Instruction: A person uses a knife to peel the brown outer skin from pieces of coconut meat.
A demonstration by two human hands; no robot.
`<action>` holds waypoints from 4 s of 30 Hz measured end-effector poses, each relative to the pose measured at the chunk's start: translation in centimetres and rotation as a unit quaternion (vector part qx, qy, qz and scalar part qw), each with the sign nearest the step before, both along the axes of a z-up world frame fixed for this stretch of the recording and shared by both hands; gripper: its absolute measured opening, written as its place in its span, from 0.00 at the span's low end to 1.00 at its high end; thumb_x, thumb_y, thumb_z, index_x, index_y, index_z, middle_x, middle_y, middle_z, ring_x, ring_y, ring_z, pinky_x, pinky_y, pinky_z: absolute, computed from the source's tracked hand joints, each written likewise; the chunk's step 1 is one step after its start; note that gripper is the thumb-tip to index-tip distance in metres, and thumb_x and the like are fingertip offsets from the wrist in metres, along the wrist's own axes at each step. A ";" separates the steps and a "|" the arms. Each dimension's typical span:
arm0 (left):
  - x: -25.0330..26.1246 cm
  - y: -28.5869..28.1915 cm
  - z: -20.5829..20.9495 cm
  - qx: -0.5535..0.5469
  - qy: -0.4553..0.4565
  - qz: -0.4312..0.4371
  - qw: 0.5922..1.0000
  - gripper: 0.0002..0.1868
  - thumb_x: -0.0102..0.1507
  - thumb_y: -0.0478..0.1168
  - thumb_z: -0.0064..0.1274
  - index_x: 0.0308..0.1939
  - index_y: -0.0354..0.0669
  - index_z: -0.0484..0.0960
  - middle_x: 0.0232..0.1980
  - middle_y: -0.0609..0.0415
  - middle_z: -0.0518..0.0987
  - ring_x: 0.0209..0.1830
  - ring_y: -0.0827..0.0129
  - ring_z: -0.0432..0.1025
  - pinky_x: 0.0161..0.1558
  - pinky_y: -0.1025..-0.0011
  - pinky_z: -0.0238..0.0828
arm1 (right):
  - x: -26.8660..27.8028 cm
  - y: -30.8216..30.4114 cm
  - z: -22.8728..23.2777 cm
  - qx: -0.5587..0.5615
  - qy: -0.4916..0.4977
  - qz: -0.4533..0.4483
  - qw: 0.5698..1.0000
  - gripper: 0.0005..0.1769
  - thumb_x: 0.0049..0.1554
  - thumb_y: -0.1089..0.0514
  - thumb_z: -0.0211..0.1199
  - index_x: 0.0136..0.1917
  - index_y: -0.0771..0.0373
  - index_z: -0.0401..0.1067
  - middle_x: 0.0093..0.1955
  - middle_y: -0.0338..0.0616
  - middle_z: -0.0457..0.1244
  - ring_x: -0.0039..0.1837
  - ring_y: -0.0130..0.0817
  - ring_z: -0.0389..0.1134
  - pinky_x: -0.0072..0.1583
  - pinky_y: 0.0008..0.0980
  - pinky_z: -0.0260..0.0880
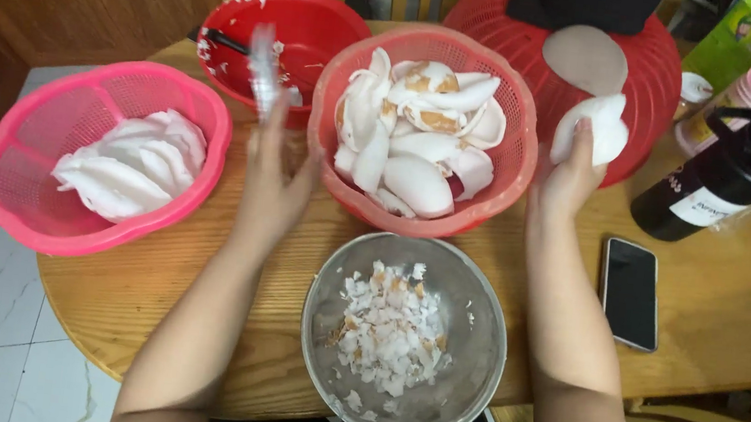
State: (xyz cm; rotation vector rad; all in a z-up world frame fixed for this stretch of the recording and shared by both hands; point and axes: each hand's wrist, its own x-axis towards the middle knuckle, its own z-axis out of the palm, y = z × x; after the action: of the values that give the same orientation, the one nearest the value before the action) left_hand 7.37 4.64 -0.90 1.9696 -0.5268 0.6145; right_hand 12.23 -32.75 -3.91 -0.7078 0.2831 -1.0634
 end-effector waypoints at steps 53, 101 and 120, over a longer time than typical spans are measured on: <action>16.3 0.2 0.9 0.146 0.298 0.310 0.891 0.49 0.66 0.39 0.49 0.81 0.53 0.31 0.65 0.35 0.67 0.60 0.43 0.74 0.58 0.53 0.74 | -0.8 1.6 -1.0 0.058 0.031 0.063 0.996 0.19 0.54 0.62 0.74 0.56 0.65 0.71 0.45 0.50 0.70 0.46 0.40 0.77 0.51 0.39 0.81; 30.3 3.1 -1.7 -0.178 0.173 0.229 0.941 0.55 0.51 0.17 0.54 0.78 0.52 0.53 0.66 0.37 0.67 0.67 0.46 0.70 0.64 0.55 0.71 | -2.5 3.5 0.3 0.021 0.088 0.065 0.994 0.21 0.54 0.56 0.69 0.60 0.62 0.71 0.51 0.45 0.70 0.51 0.34 0.73 0.56 0.36 0.78; 28.8 0.4 -4.6 -0.155 0.190 0.216 0.945 0.56 0.52 0.21 0.66 0.79 0.47 0.52 0.64 0.33 0.70 0.70 0.40 0.67 0.69 0.51 0.64 | -2.4 3.3 -0.1 0.029 0.068 0.071 0.995 0.14 0.58 0.59 0.70 0.55 0.60 0.71 0.45 0.44 0.69 0.46 0.33 0.74 0.52 0.36 0.80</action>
State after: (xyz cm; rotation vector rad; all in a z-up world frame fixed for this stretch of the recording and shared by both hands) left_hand 36.21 5.01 -5.55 1.8408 0.2392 0.5238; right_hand 9.79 -29.40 -3.97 -0.7378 0.3736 -0.8713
